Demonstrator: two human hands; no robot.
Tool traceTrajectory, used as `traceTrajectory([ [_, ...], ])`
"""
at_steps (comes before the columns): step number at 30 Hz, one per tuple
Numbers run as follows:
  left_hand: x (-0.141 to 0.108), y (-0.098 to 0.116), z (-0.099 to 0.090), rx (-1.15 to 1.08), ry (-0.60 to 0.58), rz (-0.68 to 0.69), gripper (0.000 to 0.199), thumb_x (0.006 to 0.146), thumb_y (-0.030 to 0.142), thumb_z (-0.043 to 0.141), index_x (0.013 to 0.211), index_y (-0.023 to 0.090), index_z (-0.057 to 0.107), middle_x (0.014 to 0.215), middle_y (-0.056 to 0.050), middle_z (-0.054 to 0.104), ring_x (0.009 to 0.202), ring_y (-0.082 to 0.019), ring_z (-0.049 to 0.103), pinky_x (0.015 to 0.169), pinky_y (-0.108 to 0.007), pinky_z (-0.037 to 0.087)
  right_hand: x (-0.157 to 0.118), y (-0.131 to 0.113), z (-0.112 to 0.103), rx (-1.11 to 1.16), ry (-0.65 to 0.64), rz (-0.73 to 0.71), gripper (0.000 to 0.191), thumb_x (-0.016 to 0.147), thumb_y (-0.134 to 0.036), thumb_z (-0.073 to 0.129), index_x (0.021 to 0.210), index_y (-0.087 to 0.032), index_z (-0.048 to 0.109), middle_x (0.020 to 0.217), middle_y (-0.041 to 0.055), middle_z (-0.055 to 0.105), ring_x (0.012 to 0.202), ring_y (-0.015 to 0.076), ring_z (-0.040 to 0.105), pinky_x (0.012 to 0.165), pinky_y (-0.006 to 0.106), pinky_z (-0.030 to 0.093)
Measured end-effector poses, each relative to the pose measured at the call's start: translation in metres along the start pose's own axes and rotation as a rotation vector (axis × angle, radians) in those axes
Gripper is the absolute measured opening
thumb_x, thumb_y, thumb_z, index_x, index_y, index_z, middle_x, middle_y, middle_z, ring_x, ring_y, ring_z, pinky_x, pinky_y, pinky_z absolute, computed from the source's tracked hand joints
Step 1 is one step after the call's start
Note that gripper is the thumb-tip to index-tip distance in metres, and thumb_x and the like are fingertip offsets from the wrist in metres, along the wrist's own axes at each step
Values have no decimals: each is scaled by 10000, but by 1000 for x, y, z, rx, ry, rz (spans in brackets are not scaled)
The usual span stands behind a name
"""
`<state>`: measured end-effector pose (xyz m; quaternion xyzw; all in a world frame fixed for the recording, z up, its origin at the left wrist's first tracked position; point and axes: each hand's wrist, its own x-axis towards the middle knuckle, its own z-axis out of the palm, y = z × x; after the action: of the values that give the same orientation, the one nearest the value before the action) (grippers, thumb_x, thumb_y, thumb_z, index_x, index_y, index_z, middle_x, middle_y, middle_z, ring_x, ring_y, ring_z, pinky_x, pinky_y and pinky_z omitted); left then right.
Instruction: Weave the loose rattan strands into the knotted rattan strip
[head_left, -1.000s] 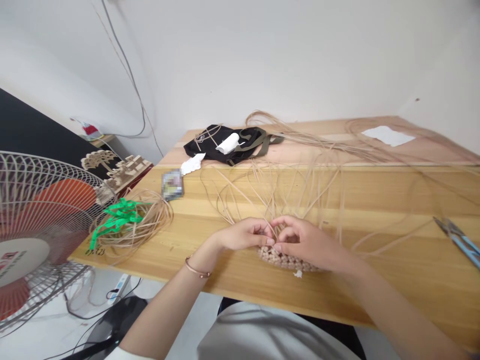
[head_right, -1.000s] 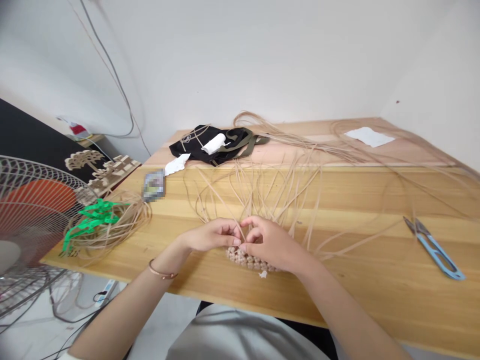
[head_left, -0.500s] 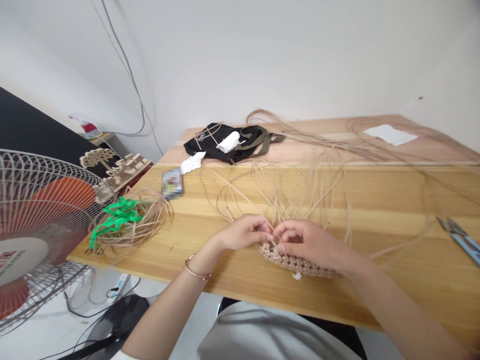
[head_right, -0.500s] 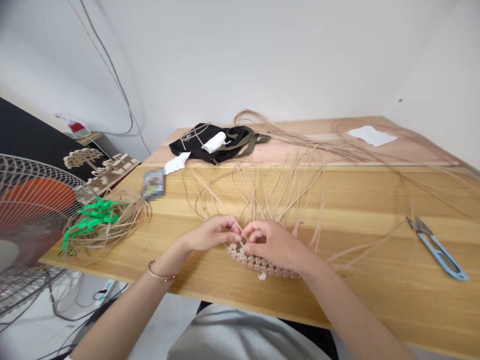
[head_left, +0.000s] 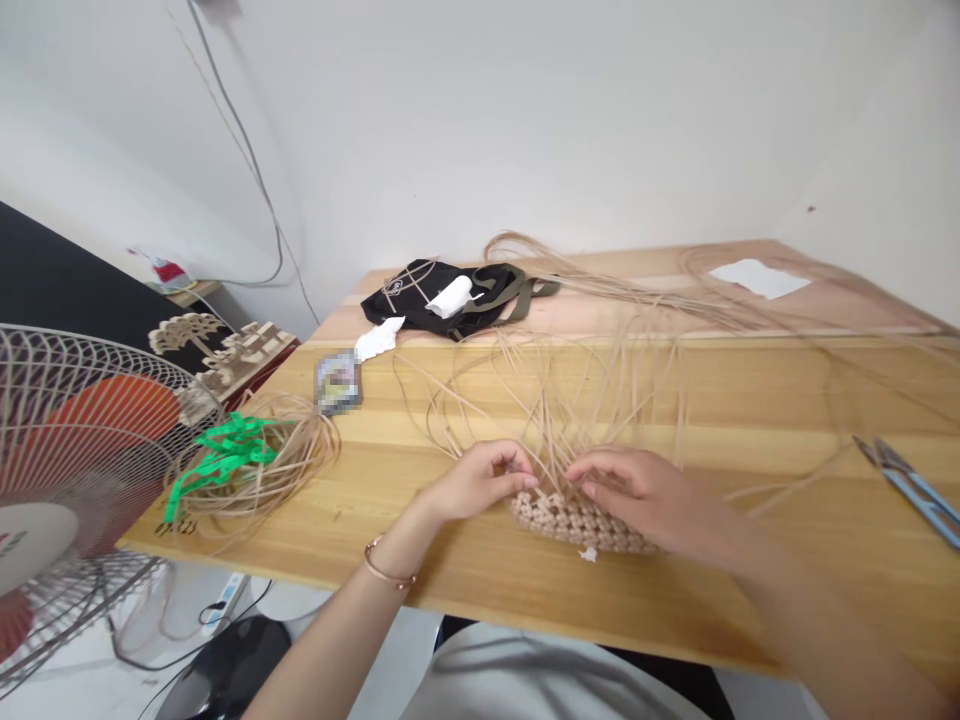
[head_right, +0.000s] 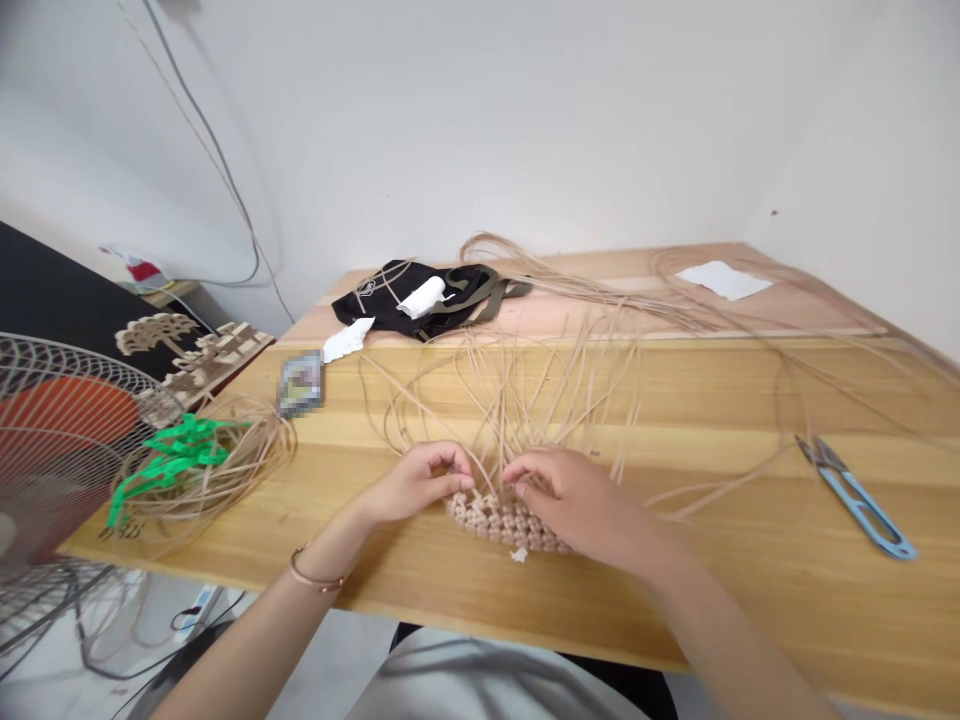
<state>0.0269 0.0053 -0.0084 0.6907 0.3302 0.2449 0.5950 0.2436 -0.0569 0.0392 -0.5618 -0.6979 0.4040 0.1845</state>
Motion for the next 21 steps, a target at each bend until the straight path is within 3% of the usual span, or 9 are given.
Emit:
traceTrajectory([
  [6, 3, -9, 4, -12, 133, 6, 279, 740, 387, 711, 714, 142, 579, 668, 24, 566, 601, -90, 468, 583, -218, 385, -6, -3, 3, -60, 41, -54, 249, 896, -276, 464, 946, -223, 702, 961, 57, 716, 898, 246, 619, 791, 373, 415],
  [13, 4, -10, 7, -21, 184, -12, 329, 712, 440, 727, 713, 141, 591, 674, -5, 608, 617, -110, 514, 596, -231, 400, 23, -2, 11, 105, 64, -6, 156, 817, -255, 567, 814, -172, 699, 824, 51, 713, 758, 197, 633, 681, 307, 445],
  [17, 5, -10, 7, -20, 196, -6, 333, 702, 448, 732, 704, 144, 595, 679, -13, 618, 635, -123, 532, 616, -243, 414, 43, 10, 12, 243, -40, -23, 193, 798, -289, 603, 907, -142, 665, 808, 49, 703, 730, 168, 634, 675, 287, 477],
  [21, 6, -11, 7, -18, 197, 4, 327, 697, 439, 739, 698, 144, 598, 675, -12, 625, 624, -121, 535, 605, -238, 415, 51, 16, 10, 303, -160, -82, 171, 817, -323, 590, 813, -155, 622, 696, 2, 643, 630, 133, 577, 606, 259, 449],
])
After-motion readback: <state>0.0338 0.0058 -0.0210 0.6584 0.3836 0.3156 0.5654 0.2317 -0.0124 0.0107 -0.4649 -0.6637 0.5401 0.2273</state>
